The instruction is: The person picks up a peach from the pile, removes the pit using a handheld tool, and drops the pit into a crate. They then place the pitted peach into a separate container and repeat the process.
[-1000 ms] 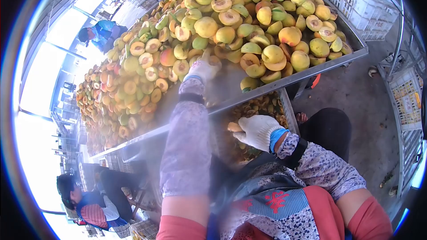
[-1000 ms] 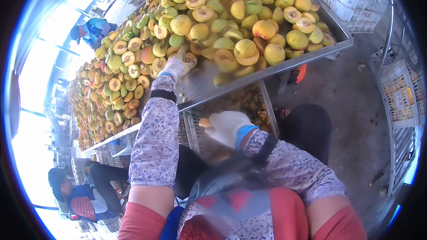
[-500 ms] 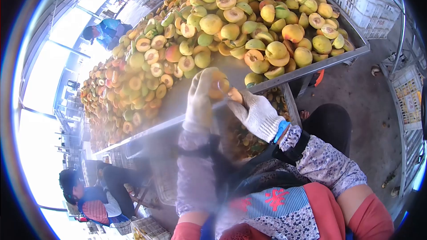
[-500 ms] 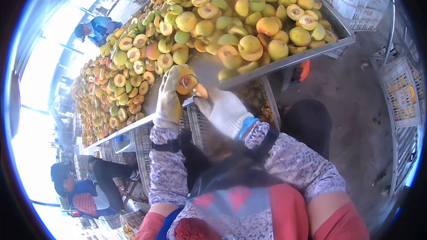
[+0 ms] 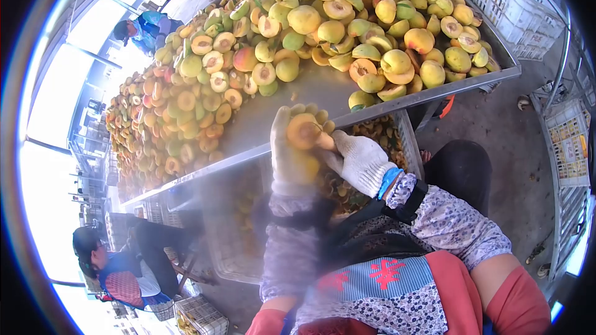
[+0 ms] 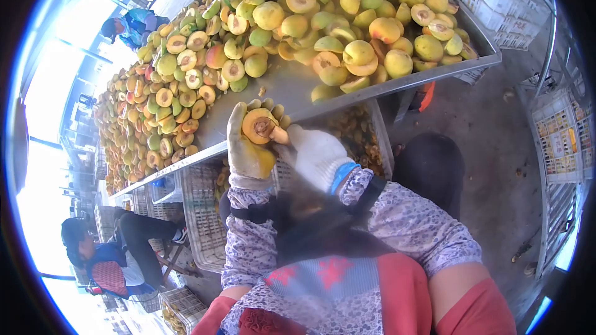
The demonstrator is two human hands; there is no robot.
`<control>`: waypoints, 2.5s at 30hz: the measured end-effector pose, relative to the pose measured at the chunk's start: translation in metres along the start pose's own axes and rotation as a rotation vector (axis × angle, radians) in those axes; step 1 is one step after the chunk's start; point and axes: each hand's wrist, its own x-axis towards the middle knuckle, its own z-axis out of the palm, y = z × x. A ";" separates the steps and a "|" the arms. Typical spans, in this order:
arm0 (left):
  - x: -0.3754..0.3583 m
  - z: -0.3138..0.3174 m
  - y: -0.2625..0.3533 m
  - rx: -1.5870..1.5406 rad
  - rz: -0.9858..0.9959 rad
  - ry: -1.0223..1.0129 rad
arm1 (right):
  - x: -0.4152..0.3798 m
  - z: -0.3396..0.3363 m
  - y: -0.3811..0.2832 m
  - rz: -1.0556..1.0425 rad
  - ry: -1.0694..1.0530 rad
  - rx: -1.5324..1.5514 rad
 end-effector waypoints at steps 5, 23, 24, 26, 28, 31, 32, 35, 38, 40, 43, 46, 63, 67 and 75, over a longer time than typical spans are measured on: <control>0.000 -0.010 0.003 -0.041 -0.050 0.034 | 0.000 -0.005 -0.002 -0.027 -0.048 -0.080; -0.008 -0.004 -0.007 0.275 0.116 0.131 | -0.008 0.019 0.008 0.003 -0.154 0.395; -0.010 -0.001 -0.003 0.338 0.071 0.129 | -0.006 0.013 0.006 0.018 -0.205 0.297; -0.014 0.001 0.001 0.401 0.021 0.129 | -0.007 0.011 0.005 0.036 -0.257 0.200; -0.018 0.002 0.002 0.638 0.140 0.042 | -0.008 0.014 0.006 0.054 -0.274 0.242; -0.010 -0.004 -0.009 0.378 0.153 0.143 | -0.014 0.041 0.011 -0.017 -0.162 0.707; -0.010 -0.005 -0.011 0.376 0.153 0.143 | -0.014 0.044 0.016 -0.017 -0.162 0.705; -0.011 -0.006 -0.009 0.300 0.156 0.154 | -0.008 0.031 0.013 0.081 -0.230 0.612; -0.012 -0.013 0.004 0.459 -0.018 0.092 | -0.004 0.017 0.021 -0.050 -0.210 -0.005; -0.007 -0.027 0.004 1.128 0.448 -0.241 | 0.002 0.003 0.016 -0.054 -0.231 -0.114; -0.002 -0.034 0.003 1.306 0.565 -0.291 | 0.005 0.003 0.021 -0.075 -0.228 -0.221; -0.010 -0.020 -0.002 1.056 0.432 -0.144 | 0.006 0.016 0.029 -0.060 -0.260 -0.096; -0.005 -0.022 -0.015 0.322 0.196 -0.059 | -0.018 0.004 0.003 0.584 -0.897 1.321; -0.006 -0.017 -0.010 0.315 0.036 -0.129 | -0.014 -0.008 0.008 0.630 -1.056 1.341; -0.011 -0.011 -0.009 -0.286 -0.067 -0.107 | -0.014 0.022 0.028 -0.364 -0.278 0.389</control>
